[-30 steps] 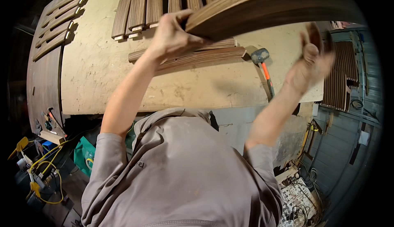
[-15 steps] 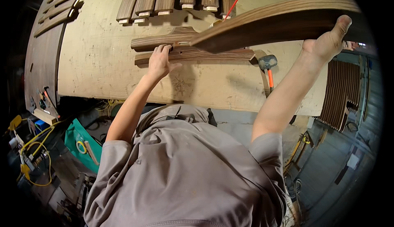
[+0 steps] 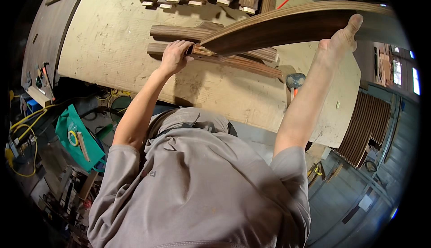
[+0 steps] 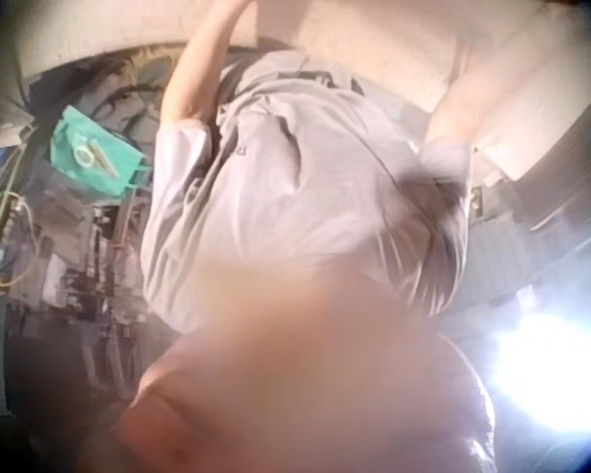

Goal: The person assembles wooden furniture parts by fitting them together and securing them with a hammer, stacks the assembled pieces on a pallet, and then applies adhesive to a wooden component using a brush.

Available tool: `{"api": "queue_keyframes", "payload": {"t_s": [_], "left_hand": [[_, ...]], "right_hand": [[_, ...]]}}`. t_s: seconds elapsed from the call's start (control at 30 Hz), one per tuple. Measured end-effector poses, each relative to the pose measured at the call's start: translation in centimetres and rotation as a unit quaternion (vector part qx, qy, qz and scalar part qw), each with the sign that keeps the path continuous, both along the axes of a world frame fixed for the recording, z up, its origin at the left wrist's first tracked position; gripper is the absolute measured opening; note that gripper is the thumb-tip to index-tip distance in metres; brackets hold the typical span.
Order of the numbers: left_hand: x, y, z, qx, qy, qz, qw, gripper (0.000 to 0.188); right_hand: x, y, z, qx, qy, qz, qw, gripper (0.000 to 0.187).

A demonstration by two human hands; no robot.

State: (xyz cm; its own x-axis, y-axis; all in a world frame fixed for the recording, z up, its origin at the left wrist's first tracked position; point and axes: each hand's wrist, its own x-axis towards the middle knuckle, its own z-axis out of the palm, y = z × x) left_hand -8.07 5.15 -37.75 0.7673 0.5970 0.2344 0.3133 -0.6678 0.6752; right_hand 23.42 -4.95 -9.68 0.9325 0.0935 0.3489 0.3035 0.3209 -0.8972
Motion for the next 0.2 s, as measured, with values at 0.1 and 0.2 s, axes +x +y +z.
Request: {"api": "queue_keyframes", "payload": {"t_s": [0.1, 0.2], "left_hand": [[0.1, -0.2, -0.5, -0.007, -0.028, 0.008, 1.0, 0.05], [0.3, -0.3, -0.1, -0.037, -0.043, 0.009, 0.998, 0.055]], "right_hand": [[0.0, 0.6, -0.6, 0.022, -0.014, 0.046, 0.999, 0.083], [-1.2, 1.5, -0.3, 0.018, -0.014, 0.056, 0.998, 0.082]]}}
